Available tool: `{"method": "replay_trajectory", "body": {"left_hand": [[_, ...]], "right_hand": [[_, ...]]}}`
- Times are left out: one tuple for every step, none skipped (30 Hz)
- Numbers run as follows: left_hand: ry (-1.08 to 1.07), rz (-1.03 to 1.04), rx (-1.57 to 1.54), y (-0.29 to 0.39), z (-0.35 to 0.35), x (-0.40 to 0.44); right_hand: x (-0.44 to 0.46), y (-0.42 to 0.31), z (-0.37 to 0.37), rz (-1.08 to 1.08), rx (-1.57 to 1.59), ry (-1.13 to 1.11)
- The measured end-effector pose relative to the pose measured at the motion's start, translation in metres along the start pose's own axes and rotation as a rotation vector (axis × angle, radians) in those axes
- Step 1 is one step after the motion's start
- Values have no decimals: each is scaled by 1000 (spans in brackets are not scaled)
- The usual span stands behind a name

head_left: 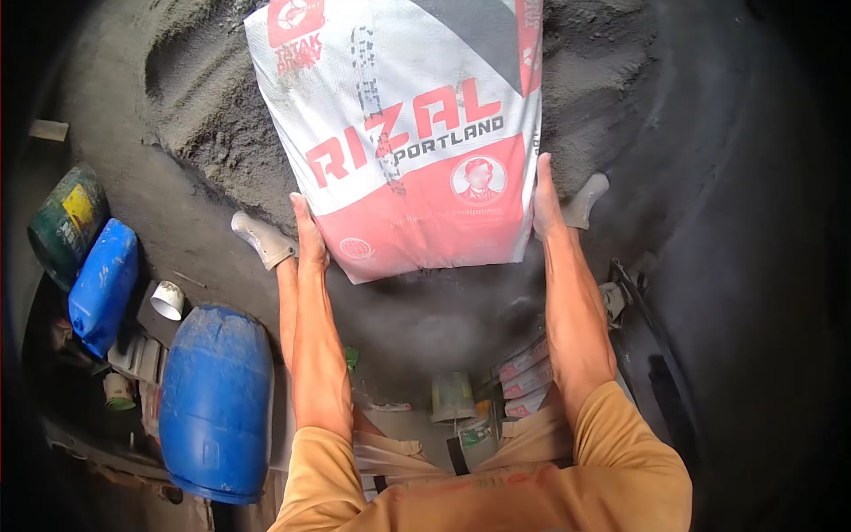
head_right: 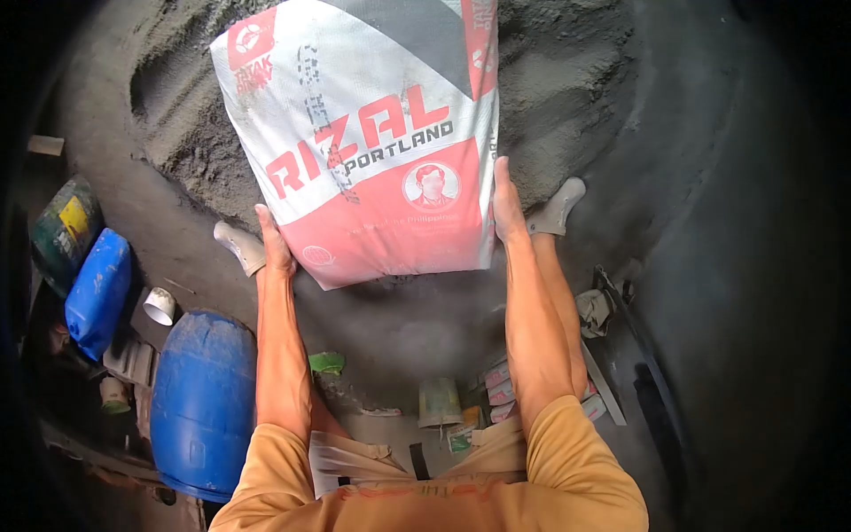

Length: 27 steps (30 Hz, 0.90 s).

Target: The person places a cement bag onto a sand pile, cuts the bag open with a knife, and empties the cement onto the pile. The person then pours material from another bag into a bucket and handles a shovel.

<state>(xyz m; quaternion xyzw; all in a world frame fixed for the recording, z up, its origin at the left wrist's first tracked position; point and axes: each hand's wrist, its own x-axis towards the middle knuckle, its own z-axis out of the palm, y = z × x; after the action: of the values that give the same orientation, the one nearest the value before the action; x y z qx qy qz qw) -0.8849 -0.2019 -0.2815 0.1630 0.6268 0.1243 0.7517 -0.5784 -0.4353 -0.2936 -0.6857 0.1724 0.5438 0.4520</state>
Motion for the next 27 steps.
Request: {"method": "replay_trajectory", "body": {"left_hand": [[7, -4, -2, -9, -15, 3], [2, -10, 151, -20, -38, 6], [-6, -13, 305, -26, -49, 10], [-3, -8, 303, -22, -49, 11], [-49, 29, 372, -19, -46, 10], [-98, 58, 445, -16, -44, 9], [-100, 43, 447, -13, -42, 10], [-66, -5, 499, -10, -38, 17], [-27, -52, 549, -10, -36, 23], [-20, -61, 547, -13, -38, 28], [-38, -22, 523, -15, -39, 36], [-55, 20, 498, -17, -40, 42], [-49, 13, 496, -15, -36, 43], [-62, -27, 437, -11, -32, 40], [-76, -59, 377, -8, -28, 35], [-62, -125, 343, -4, -26, 33], [-71, -90, 344, -2, -24, 32], [-12, -77, 390, -4, -24, 32], [48, -62, 433, -5, -23, 29], [54, -38, 430, -2, -17, 21], [34, -49, 446, 5, -9, 8], [40, -95, 437, 13, -2, -5], [46, -132, 425, 22, 6, -16], [58, -111, 452, 33, 14, -30], [68, -95, 480, 42, 19, -43], [47, -71, 419, 43, 19, -51], [38, -58, 422, 57, 24, -60]], "right_hand": [[0, -3, -3, 6, -55, -41], [6, 9, -13, -43, -4, -84], [3, 2, -9, -50, -4, -90], [-6, -13, -3, -112, -141, -171], [-10, -27, 2, -169, -280, -252], [-10, -34, 7, -120, -207, -255], [-6, -30, 4, -108, -206, -246], [5, -27, 1, -49, -265, -238], [14, -26, -1, 10, -326, -236], [17, -23, -4, 22, -329, -239], [25, -22, -6, 43, -292, -259], [32, -21, -5, 62, -256, -281], [35, -20, -3, 72, -258, -283], [33, -21, -4, 114, -225, -284], [30, -22, -4, 149, -191, -287], [28, -25, -2, 130, -195, -296], [25, -27, 1, 103, -217, -257], [21, -33, 5, 65, -235, -216], [13, -40, 10, 19, -229, -224], [1, -47, 14, 32, -226, -207], [-11, -53, 18, 49, -222, -192], [-24, -55, 19, 20, -214, -195], [-34, -59, 21, 1, -213, -185], [-43, -67, 25, -25, -207, -176], [-56, -77, 26, -65, -194, -176], [-66, -80, 24, -94, -193, -163], [-78, -84, 21, -109, -197, -143]]}}
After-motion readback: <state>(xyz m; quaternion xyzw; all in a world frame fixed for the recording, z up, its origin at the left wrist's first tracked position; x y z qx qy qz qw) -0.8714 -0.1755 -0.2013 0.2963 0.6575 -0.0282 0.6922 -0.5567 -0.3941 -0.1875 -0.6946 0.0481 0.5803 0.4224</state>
